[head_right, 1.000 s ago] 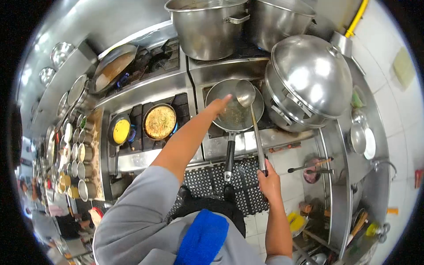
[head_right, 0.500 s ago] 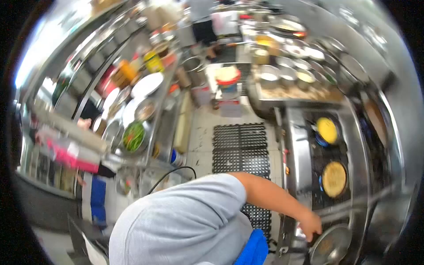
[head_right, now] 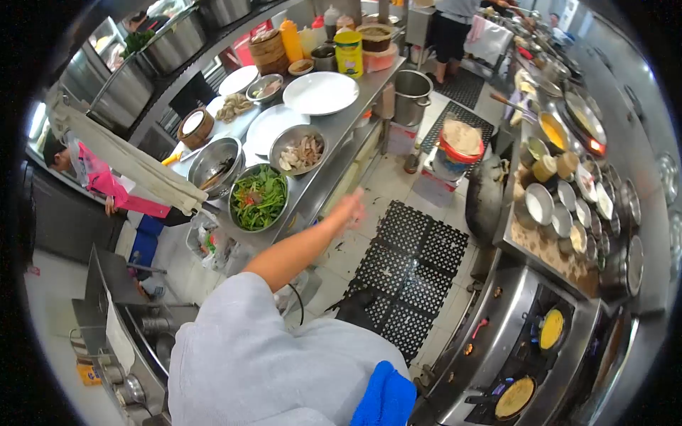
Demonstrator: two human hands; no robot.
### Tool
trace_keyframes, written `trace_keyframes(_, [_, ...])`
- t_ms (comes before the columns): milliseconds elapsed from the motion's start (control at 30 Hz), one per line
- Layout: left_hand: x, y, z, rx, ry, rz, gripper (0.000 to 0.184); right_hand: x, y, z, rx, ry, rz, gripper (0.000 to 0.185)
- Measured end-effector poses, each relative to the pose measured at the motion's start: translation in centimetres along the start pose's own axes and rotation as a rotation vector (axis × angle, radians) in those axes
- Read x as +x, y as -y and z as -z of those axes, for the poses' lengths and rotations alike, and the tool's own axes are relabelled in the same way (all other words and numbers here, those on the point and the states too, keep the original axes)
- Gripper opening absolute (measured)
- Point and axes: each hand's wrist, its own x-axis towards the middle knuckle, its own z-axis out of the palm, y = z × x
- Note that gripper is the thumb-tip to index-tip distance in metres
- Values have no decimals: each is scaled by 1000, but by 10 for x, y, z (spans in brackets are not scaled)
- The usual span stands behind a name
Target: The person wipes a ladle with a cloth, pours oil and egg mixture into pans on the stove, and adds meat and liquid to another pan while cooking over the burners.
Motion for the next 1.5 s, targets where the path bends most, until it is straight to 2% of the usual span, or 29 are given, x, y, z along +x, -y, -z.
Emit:
trace_keyframes(67, [17, -37, 21, -641, -149, -53, 80, 4, 13, -16, -27, 28, 3, 44])
trace_keyframes(100, [25, -49, 33, -645, -167, -43, 80, 6, 20, -23, -37, 35, 4, 44])
trace_keyframes(167, [38, -67, 56, -1054, -274, -17, 65, 9, 28, -34, -46, 49, -4, 44])
trace_keyframes(200, [49, -62, 67, -1050, -280, -20, 65, 9, 30, -38, -49, 49, -10, 44])
trace_keyframes(300, [79, -43, 82, -1056, -205, -74, 28, 12, 36, -49, -44, 54, -24, 44])
trace_keyframes(400, [69, -32, 67, -1029, -204, -106, 26, 14, 38, -58, -30, 63, -29, 44])
trace_keyframes(467, [44, -35, 43, -927, -150, -114, 25, 15, 37, -58, -17, 66, -32, 44])
trace_keyframes(600, [-5, -5, -15, -516, 43, -53, 26, 11, 25, -43, 26, 47, -42, 44])
trace_keyframes(667, [-25, 25, -52, -410, 231, 134, 30, 6, 12, -25, 51, 27, -51, 44])
trace_keyframes(733, [-86, 21, -101, -280, 298, 172, 31, -2, -6, 0, 96, -6, -66, 44])
trace_keyframes(800, [-118, 58, -149, -140, 536, 268, 33, -11, -33, 35, 144, -51, -87, 44])
trace_keyframes(933, [-234, 92, -235, 46, 827, 327, 32, -45, -104, 130, 298, -205, -151, 44])
trace_keyframes(1033, [-307, 145, -318, 338, 1262, 366, 38, -116, -167, 203, 498, -421, -264, 44])
trace_keyframes(1100, [-371, 165, -361, 457, 1406, 332, 39, -165, -188, 227, 625, -516, -318, 44])
trace_keyframes(1133, [-401, 174, -382, 644, 1462, 270, 37, -174, -156, 237, 616, -500, -400, 44])
trace_keyframes(1167, [-434, 193, -408, 929, 1466, 38, 36, -180, -171, 244, 742, -545, -447, 45])
trace_keyframes(1200, [-482, 189, -422, 871, 1303, 271, 35, -187, -167, 250, 657, -530, -435, 49])
trace_keyframes(1267, [-519, 236, -455, 838, 1568, 113, 34, -199, -159, 258, 748, -553, -402, 53])
trace_keyframes(1300, [-540, 252, -470, 864, 1601, 112, 34, -204, -159, 261, 765, -540, -402, 54])
trace_keyframes(1367, [-584, 285, -496, 1101, 1611, -168, 40, -209, -158, 267, 764, -526, -388, 54])
trace_keyframes(1400, [-594, 313, -508, 1117, 1620, -176, 40, -211, -160, 269, 779, -538, -393, 54])
trace_keyframes(1467, [-608, 369, -525, 1274, 1372, -1240, 40, -216, -165, 273, 747, -546, -435, 55])
trace_keyframes(1500, [-629, 362, -519, 1365, 1320, -1139, 44, -216, -167, 273, 735, -551, -453, 54])
